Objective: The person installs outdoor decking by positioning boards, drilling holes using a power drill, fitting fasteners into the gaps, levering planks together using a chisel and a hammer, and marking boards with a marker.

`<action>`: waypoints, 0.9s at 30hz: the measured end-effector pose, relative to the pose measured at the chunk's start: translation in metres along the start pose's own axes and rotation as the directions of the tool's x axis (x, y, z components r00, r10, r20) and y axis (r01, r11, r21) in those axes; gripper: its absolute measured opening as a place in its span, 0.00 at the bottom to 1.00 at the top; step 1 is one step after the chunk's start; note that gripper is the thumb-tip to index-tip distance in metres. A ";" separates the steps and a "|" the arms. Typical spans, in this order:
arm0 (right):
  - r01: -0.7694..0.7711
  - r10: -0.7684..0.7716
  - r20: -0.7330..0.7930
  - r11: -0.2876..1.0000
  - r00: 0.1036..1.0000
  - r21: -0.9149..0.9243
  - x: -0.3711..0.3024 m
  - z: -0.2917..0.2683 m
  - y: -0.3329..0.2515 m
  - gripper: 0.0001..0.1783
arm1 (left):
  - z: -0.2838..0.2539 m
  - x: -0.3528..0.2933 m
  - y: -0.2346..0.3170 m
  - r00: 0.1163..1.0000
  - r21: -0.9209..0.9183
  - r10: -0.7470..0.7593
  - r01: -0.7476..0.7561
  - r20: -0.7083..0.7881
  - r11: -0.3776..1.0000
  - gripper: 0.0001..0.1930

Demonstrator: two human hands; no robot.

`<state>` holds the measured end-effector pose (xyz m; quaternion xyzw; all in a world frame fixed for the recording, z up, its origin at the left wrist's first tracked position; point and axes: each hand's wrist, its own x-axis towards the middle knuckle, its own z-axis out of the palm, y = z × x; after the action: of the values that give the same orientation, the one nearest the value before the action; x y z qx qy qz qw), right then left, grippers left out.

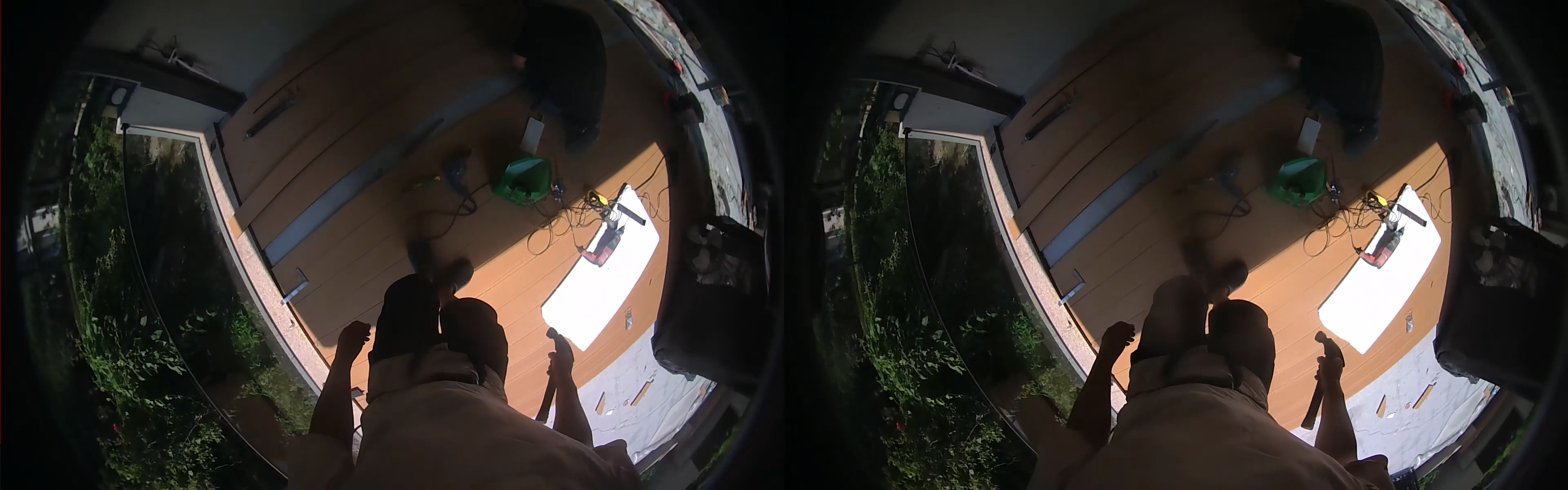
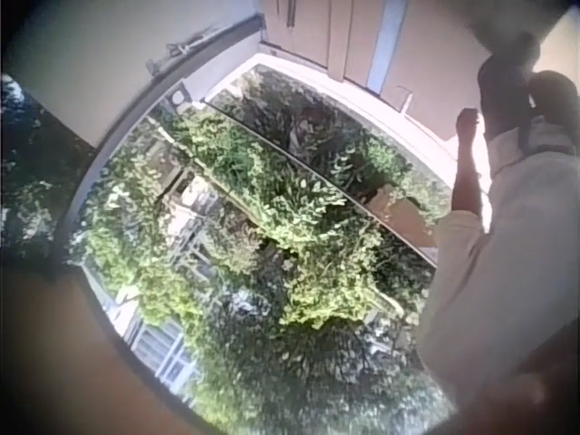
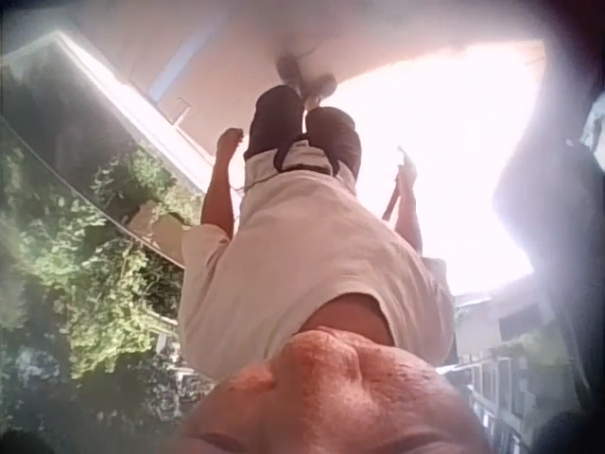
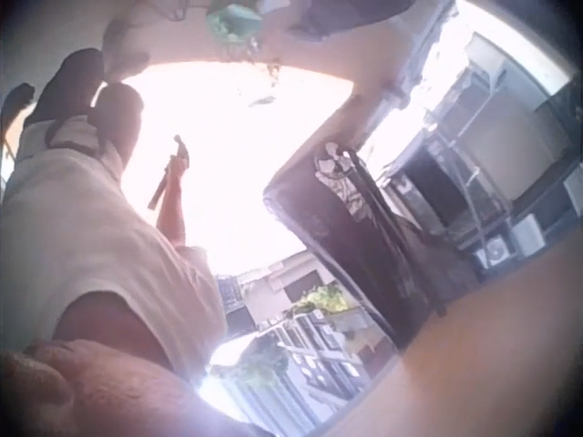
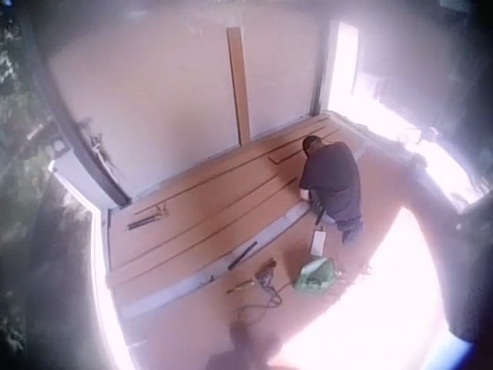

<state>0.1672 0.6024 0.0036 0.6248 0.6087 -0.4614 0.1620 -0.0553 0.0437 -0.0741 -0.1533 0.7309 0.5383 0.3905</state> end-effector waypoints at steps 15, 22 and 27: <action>0.167 -0.158 0.056 0.959 0.986 -0.230 -0.009 0.055 -0.153 0.14 | 0.039 0.134 0.113 0.997 -0.155 -0.014 0.002 -0.077 0.988 0.12; 0.227 -0.152 0.193 0.855 0.969 -0.466 0.071 0.019 -0.191 0.18 | 0.058 0.125 0.073 0.976 -0.313 -0.130 0.070 -0.175 0.947 0.08; 0.663 -0.634 0.288 0.495 0.717 -0.562 0.153 -0.001 -0.185 0.12 | 0.107 0.089 0.079 0.977 -0.403 -0.170 0.104 -0.132 0.909 0.10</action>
<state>-0.0265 0.7345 -0.0475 0.2475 0.9114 -0.2693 0.1889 -0.1203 0.1879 -0.0999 -0.3234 0.6247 0.6311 0.3271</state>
